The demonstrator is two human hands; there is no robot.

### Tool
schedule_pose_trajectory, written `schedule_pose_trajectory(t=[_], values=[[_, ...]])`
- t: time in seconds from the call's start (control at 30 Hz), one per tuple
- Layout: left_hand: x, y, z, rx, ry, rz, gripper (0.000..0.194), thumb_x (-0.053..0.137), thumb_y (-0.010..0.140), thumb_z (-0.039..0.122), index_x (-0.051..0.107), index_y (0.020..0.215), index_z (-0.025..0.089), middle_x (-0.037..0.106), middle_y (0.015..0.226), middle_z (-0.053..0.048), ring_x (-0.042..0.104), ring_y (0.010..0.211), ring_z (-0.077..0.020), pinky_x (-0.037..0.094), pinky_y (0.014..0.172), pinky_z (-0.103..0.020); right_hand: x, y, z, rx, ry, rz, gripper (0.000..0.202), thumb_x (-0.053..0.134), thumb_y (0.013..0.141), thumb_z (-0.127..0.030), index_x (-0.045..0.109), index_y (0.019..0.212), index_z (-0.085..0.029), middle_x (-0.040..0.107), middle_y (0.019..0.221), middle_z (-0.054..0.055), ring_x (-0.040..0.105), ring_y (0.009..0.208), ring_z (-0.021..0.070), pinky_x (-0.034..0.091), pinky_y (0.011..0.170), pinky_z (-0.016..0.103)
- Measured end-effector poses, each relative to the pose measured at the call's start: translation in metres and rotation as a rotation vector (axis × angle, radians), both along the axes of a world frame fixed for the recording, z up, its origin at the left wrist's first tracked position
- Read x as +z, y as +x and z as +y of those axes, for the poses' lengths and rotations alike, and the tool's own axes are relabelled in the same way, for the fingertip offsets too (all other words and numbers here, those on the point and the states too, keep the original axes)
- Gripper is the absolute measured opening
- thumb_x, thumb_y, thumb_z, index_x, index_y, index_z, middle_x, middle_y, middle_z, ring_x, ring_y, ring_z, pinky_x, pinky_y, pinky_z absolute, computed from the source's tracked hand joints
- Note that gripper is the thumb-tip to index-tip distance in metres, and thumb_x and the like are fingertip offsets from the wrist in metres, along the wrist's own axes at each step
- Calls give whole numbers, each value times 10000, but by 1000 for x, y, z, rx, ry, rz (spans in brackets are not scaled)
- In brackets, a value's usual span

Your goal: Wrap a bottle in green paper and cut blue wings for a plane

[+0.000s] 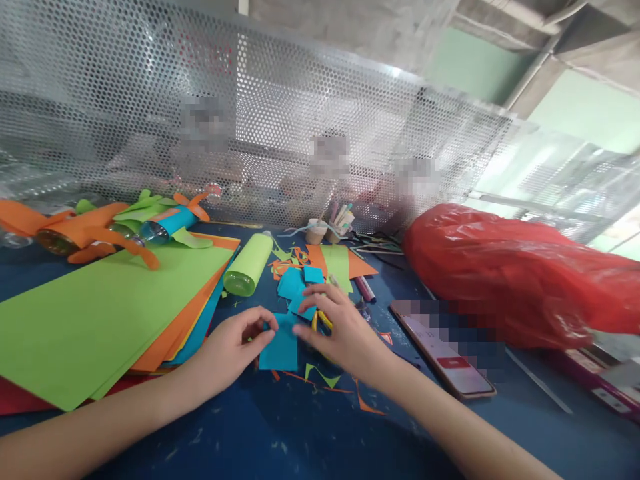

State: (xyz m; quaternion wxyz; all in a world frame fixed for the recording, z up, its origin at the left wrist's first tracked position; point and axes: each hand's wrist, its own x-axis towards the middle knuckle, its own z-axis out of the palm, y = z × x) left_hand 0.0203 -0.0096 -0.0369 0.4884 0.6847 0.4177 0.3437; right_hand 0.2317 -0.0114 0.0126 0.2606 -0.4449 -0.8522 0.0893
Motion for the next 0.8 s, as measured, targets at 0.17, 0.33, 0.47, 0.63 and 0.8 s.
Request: schedule_pose_trajectory(t=[0.17, 0.33, 0.47, 0.63, 0.8], values=[[-3, -10, 0, 5, -43, 76, 149, 556, 848, 328, 605, 904, 199, 576, 679, 34, 575, 586, -156, 438, 579, -262, -7, -10, -13, 340, -180, -120, 186, 749, 793, -233, 623, 925, -194, 643, 964, 25, 566, 948, 185, 459, 861, 304], [4, -16, -9, -25, -44, 181, 129, 560, 841, 299, 623, 898, 202, 613, 732, 19, 621, 643, -166, 509, 644, -287, -16, -12, -12, 396, -188, -148, 89, 661, 860, -162, 651, 948, -167, 673, 945, 36, 597, 906, 177, 440, 857, 308], [8, -23, -23, 35, 216, 375, 127, 606, 820, 268, 659, 932, 240, 547, 1183, -52, 611, 929, -216, 509, 837, -376, -15, -12, -12, 386, -188, -155, 188, 725, 823, -282, 658, 953, -164, 666, 938, 38, 594, 905, 187, 440, 841, 316], [4, -31, -35, -102, 498, 529, 204, 706, 777, 214, 653, 967, 266, 527, 1200, -51, 494, 1133, -276, 434, 963, -463, -19, -13, -11, 410, -172, -96, 118, 704, 842, -211, 664, 930, -143, 667, 917, 48, 600, 884, 169, 455, 819, 279], [1, -31, -32, -135, 547, 461, 56, 603, 865, 133, 600, 875, 188, 609, 934, -29, 558, 944, -199, 478, 857, -365, -23, -13, -10, 425, -91, -115, 65, 636, 894, -211, 668, 876, -158, 690, 882, 33, 620, 844, 168, 453, 800, 300]])
